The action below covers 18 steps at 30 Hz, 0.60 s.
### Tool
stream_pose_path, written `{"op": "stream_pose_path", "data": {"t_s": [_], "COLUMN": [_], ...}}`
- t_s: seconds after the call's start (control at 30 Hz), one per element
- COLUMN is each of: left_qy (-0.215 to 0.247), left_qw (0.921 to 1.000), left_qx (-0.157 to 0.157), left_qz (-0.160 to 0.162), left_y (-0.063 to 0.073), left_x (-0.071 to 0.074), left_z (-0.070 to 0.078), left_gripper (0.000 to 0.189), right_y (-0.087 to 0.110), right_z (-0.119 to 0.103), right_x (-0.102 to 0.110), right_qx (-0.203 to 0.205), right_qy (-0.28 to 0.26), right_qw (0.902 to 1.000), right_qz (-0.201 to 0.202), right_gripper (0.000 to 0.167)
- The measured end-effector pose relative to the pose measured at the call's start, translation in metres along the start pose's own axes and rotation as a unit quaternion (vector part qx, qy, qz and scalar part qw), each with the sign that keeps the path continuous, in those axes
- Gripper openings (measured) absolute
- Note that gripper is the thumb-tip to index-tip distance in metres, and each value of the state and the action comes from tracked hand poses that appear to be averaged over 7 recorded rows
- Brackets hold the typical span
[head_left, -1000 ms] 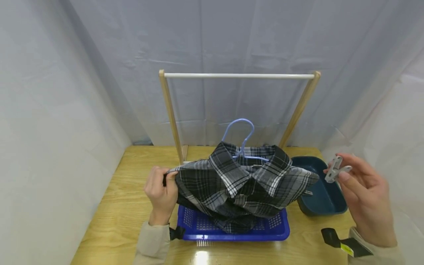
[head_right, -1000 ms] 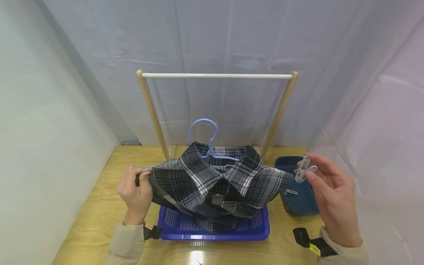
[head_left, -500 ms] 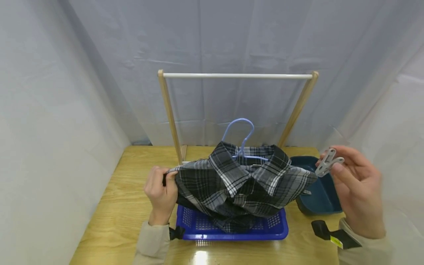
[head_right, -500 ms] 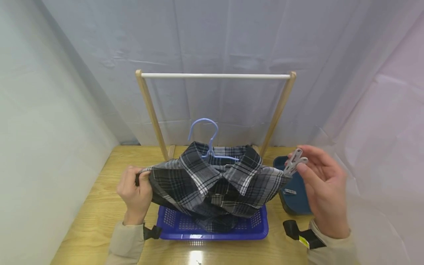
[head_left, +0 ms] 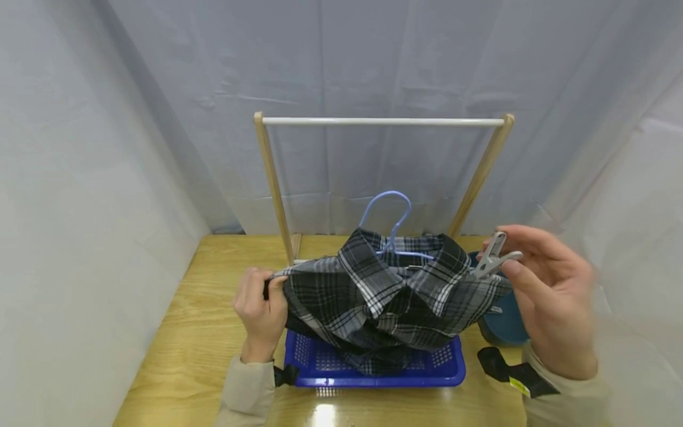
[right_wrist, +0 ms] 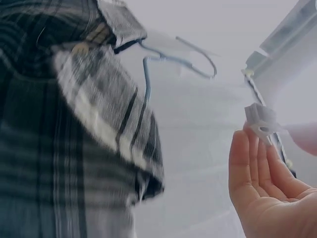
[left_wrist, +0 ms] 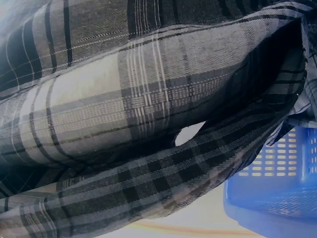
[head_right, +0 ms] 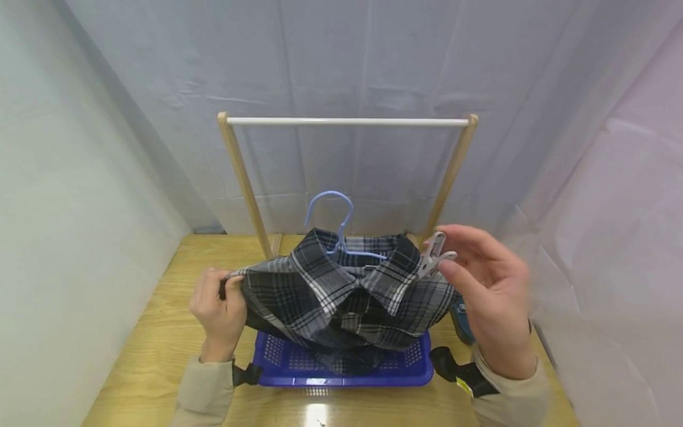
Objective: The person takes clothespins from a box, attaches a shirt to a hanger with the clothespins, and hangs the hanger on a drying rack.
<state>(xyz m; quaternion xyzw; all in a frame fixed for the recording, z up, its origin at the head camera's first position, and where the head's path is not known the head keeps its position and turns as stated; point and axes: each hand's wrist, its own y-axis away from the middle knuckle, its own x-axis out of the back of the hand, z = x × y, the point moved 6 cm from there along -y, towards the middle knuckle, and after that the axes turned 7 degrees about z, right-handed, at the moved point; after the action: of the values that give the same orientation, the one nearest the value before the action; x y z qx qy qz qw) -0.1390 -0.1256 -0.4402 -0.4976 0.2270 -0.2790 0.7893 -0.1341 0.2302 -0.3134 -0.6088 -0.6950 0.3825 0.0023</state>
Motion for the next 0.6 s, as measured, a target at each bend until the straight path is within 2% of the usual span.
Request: {"op": "stream_pose_path", "data": {"t_s": [0.2, 0.43, 0.6], "left_qy": [-0.004, -0.008, -0.008], "left_qw": [1.0, 1.0, 1.0], "left_qx": [0.001, -0.003, -0.005], "left_qz": [-0.004, -0.001, 0.001], "left_y": [0.0, -0.003, -0.004], "left_x": [0.0, 0.0, -0.001], "left_z": [0.001, 0.003, 0.006], "left_gripper": [0.044, 0.045, 0.046], "right_y": [0.0, -0.002, -0.004], "right_z": [0.004, 0.012, 0.019], "right_x": [-0.024, -0.051, -0.07], "right_qx": [0.007, 0.024, 0.047], "right_qy": [0.082, 0.114, 0.156], "right_qw": [0.9966, 0.9926, 0.9842], "right_qz": [-0.007, -0.036, -0.07], "right_gripper": [0.035, 0.037, 0.035]}}
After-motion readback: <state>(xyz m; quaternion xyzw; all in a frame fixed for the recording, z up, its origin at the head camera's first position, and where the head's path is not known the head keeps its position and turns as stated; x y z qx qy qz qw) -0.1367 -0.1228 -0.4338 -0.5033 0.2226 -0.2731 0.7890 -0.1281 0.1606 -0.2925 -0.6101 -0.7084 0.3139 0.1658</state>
